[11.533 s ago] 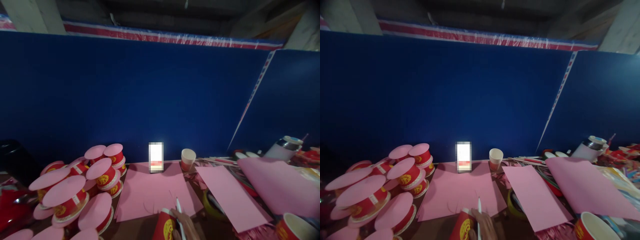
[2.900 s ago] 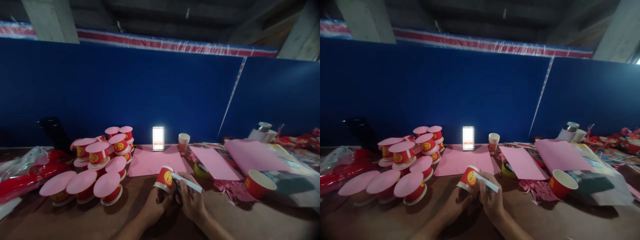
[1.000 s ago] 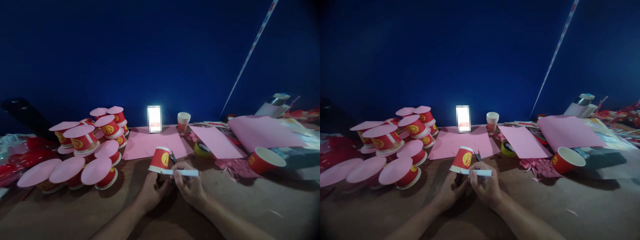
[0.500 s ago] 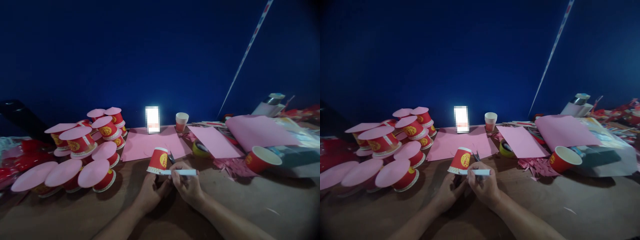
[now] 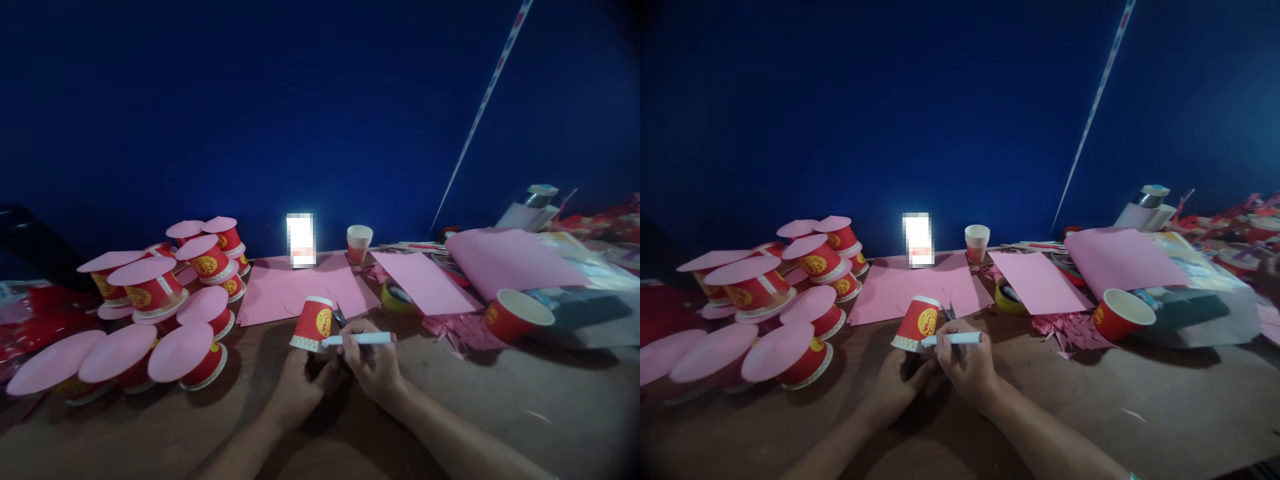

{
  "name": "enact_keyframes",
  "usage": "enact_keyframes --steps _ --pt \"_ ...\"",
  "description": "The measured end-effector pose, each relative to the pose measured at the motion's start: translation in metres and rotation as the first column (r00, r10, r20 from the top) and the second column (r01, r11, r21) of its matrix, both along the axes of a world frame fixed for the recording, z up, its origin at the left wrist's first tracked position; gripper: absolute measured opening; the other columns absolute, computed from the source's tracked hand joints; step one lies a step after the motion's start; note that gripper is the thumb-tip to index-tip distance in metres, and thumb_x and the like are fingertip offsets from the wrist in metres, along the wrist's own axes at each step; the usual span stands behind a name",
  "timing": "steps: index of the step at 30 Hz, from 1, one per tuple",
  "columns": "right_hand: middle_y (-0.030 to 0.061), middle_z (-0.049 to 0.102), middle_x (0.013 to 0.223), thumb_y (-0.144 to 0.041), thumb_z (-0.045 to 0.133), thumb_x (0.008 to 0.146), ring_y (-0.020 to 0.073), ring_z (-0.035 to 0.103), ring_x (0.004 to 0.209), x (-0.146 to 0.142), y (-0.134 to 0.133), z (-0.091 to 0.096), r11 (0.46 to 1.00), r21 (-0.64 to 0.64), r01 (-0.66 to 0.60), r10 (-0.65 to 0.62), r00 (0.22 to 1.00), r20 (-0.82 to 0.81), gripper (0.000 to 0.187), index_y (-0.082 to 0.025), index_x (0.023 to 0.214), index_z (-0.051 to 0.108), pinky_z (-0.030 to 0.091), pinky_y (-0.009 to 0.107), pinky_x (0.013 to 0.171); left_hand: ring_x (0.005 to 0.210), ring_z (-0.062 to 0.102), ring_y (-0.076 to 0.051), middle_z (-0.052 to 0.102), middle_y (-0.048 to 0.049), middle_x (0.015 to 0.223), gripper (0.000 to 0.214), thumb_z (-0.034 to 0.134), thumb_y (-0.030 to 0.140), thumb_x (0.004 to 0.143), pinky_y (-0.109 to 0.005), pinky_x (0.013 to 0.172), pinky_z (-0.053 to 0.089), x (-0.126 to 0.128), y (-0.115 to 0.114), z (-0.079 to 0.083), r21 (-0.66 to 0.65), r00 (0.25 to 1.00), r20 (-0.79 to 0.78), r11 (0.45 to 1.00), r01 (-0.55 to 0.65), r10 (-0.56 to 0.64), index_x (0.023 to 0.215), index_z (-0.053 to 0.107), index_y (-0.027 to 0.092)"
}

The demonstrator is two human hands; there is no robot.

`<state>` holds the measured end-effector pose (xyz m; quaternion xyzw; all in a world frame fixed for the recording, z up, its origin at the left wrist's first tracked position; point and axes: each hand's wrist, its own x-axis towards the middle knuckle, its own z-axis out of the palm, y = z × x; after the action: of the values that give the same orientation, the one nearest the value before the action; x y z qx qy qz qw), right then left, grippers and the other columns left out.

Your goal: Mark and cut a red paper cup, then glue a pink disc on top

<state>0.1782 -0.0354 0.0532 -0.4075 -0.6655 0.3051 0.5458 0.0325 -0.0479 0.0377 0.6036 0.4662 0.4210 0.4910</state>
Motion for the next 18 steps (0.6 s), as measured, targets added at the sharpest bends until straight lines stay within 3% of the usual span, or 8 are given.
enact_keyframes --steps 12,18 --pt "-0.0017 0.058 0.054 -0.022 0.049 0.083 0.0091 0.055 0.045 -0.0023 -0.0010 0.0005 1.000 -0.004 0.013 -0.013 1.000 -0.018 0.013 -0.017 0.072 0.054 0.044 0.017 0.044 0.090 0.061 -0.022 0.066 -0.0089 0.096 0.026 0.061 0.030 0.075 -0.032 0.079 0.047 0.0004 -0.0017 0.0016 -0.021 1.000 0.023 1.000 0.001 -0.001 0.096 0.056 0.015" --pt "-0.0010 0.058 0.057 -0.019 0.050 0.082 0.0106 0.056 0.048 -0.0012 -0.0016 -0.0054 0.999 -0.040 -0.034 0.034 0.999 -0.004 0.010 -0.017 0.073 0.054 0.044 0.018 0.045 0.081 0.061 -0.019 0.067 -0.0060 0.086 0.023 0.062 0.033 0.075 -0.028 0.072 0.047 0.0010 -0.0018 0.0055 -0.032 0.999 0.032 0.999 0.015 -0.014 0.089 0.057 0.015"
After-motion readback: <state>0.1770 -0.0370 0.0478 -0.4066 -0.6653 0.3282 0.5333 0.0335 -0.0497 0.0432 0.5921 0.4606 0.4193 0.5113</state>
